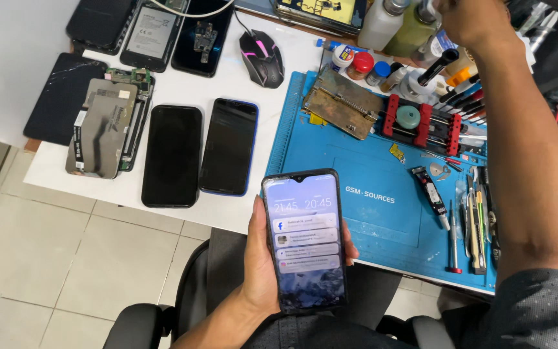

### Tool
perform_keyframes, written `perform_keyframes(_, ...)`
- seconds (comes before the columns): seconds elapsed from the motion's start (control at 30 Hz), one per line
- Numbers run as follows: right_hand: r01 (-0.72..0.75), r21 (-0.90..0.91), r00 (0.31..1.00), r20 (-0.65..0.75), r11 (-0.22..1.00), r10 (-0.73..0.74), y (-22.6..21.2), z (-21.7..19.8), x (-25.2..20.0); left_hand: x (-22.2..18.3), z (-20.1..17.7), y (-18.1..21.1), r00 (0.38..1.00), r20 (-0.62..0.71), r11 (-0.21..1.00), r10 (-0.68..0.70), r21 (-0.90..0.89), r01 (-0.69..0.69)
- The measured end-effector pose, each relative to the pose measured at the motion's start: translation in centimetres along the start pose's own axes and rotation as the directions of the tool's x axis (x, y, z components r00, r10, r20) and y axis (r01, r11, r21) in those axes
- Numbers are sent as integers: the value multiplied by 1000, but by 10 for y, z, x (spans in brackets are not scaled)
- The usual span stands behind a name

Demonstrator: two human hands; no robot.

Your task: The person applies adhesive along the edges of a smartphone using a small tube, then presses the edges to secure the seal. They wipe the screen with a cloth and handle the device to check the assembly.

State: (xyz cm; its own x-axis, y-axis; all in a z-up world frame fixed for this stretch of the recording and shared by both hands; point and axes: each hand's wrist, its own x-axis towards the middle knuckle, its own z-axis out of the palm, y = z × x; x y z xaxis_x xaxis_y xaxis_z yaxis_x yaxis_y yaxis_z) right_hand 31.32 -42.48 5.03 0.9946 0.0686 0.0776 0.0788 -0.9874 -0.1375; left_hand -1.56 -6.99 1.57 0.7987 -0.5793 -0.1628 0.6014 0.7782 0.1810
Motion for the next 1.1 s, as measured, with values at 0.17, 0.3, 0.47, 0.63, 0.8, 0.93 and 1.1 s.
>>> perform_keyframes(0.17, 92, 27, 995, -35, 995, -91, -3, 2, 2, -7, -5, -2, 999, 36, 1000, 14, -15, -13)
perform_keyframes(0.3, 164, 36, 983, -91, 986, -160, -11, -3, -4, -13, -10, -5, 994, 92, 998, 60, 5, -61)
perform_keyframes(0.47, 249, 58, 955, -179, 967, -235, -10, 0, 0, -23, -7, -1, 996, 49, 995, 80, 61, -83)
perform_keyframes(0.63, 214, 9, 965, -156, 977, -210, -12, 2, 4, -32, -10, -1, 993, 92, 996, 79, 38, -83)
perform_keyframes(0.8, 160, 26, 980, -125, 987, -156, -12, 1, 4, -40, -5, 1, 987, 105, 990, 119, 60, -126)
perform_keyframes(0.93, 108, 100, 985, -145, 989, -93, -11, 4, 4, -39, -8, -1, 990, 102, 995, 96, 7, -97)
perform_keyframes(1.1, 154, 67, 983, -116, 986, -145, -11, 1, 3, -38, 4, 3, 995, -40, 996, 88, -7, -88)
